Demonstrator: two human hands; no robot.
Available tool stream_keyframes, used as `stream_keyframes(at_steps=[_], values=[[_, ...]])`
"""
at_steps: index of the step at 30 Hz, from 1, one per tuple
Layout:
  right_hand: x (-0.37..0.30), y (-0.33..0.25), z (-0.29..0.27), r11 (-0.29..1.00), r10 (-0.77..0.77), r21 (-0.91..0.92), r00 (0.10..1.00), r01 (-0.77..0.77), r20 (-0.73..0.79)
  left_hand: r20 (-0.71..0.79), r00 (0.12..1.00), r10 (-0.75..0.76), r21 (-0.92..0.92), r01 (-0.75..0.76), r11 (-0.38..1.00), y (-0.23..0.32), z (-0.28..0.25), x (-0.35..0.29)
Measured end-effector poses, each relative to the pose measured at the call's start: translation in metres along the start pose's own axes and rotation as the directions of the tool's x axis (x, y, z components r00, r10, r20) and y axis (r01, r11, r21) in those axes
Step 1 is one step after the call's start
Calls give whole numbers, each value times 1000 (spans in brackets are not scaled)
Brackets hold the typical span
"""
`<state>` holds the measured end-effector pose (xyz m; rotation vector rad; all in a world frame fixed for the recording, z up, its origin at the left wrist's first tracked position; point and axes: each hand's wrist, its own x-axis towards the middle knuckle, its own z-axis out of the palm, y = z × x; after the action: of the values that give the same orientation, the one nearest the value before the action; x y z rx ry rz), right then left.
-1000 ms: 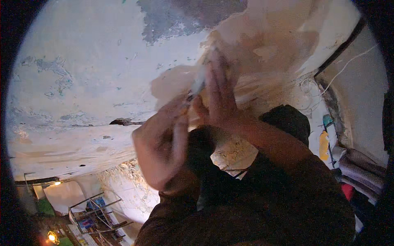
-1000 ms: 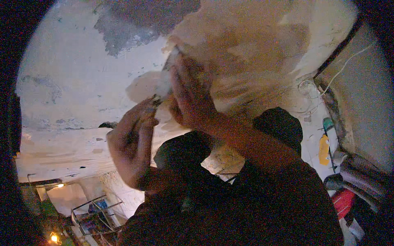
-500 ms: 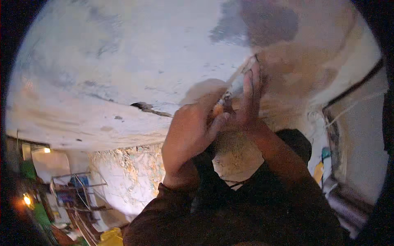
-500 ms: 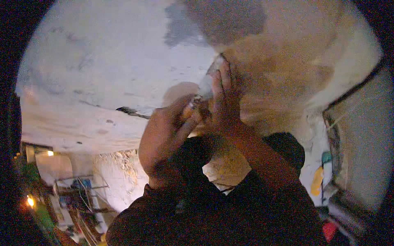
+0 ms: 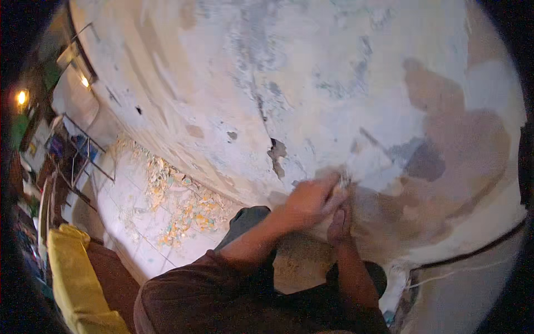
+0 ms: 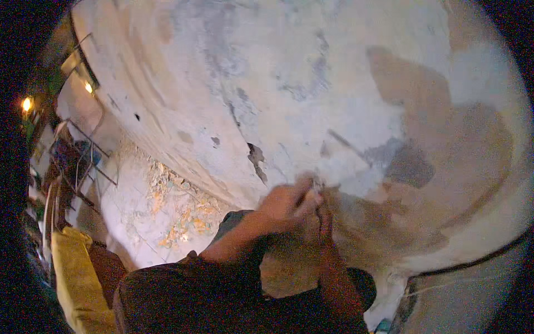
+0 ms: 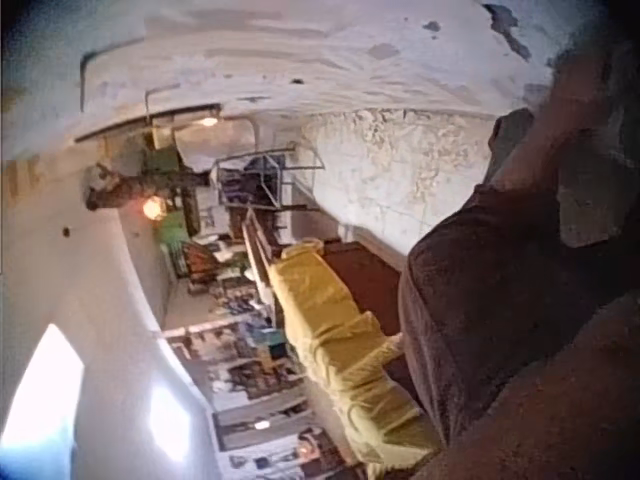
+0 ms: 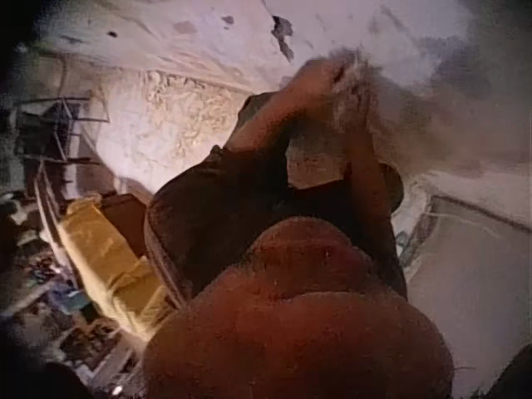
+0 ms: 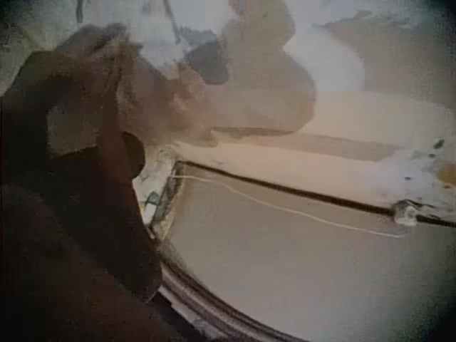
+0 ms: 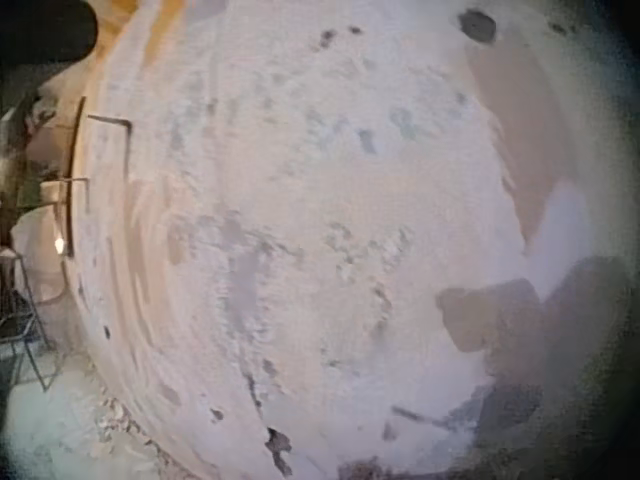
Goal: The person scrapes peeling paint and plaster from a wall using a putty knife.
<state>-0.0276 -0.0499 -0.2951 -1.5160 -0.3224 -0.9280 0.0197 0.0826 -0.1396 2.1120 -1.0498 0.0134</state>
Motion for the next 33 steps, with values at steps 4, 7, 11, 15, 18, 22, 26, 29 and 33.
stream_keyframes(at_steps=[4, 7, 11, 15, 18, 22, 26, 29, 33], values=[[-20, 16, 8, 876, 348, 267, 910, -401, 225, -255, 967, -7, -134, -28, 991, -26, 40, -43], [-22, 9, 26, 807, 456, 260, 839, -530, 296, -333, 941, 58, 176, 2, 984, -42, 53, -64], [-6, -27, 46, 631, 653, 282, 691, -723, 309, -357, 916, 184, 225, -107, 969, -48, 46, -66], [10, -67, 46, 769, 633, -61, 745, -636, 211, -164, 969, 187, 187, -156, 970, -43, 7, -74], [17, -73, 39, 870, 491, -27, 858, -493, 154, -186, 975, 120, 103, -102, 989, -42, -28, -87], [19, -55, 26, 922, 329, -240, 942, -305, 67, -254, 915, -313, -79, 303, 950, -62, -45, -105], [14, -45, 20, 922, 344, -178, 939, -344, -33, -86, 956, -280, 111, 289, 951, -95, -28, -125], [15, -52, 21, 960, 126, -262, 989, -101, 80, 14, 978, -206, 306, 192, 932, -105, -19, -137], [19, -63, 25, 935, 198, -323, 972, -148, 128, -64, 978, -199, 218, 209, 953, -85, -34, -131]])
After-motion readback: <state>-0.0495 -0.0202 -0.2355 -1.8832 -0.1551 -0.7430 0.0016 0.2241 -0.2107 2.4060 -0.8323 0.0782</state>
